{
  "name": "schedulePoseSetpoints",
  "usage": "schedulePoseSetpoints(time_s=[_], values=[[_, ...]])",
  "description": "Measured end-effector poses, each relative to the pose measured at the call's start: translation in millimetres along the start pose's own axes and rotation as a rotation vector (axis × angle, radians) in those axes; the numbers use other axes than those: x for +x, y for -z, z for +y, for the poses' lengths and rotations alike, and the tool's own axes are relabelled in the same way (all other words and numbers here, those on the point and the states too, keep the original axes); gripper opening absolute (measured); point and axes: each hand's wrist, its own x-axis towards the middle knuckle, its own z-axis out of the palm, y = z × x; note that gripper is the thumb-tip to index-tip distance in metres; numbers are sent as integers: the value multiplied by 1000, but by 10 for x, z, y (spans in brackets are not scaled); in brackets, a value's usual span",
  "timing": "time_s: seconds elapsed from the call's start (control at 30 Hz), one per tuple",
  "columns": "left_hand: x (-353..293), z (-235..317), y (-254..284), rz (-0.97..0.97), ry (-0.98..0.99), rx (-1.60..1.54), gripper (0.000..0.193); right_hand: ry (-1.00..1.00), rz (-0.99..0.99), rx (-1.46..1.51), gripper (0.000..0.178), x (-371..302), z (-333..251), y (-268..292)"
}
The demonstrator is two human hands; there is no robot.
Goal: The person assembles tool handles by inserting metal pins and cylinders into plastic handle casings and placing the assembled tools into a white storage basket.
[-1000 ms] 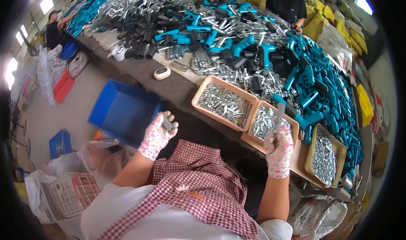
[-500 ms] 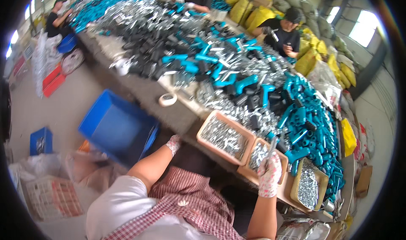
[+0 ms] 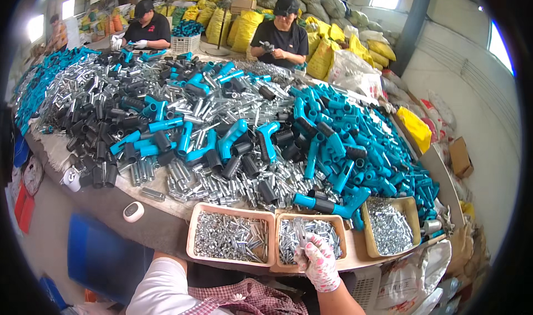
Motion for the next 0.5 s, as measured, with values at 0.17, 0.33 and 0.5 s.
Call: schedulePoseSetpoints(time_s=[0.17, 0.33, 0.5], values=[[-390, -508, 67, 65, -38, 122, 36, -7, 16, 14, 32, -2, -27, -16], [-868, -683, 504, 167, -111, 274, 37, 30, -3, 39, 27, 7, 33, 46], [-1631, -602, 948, 282, -175, 431, 37, 95, -97, 117, 27, 59, 92, 57]])
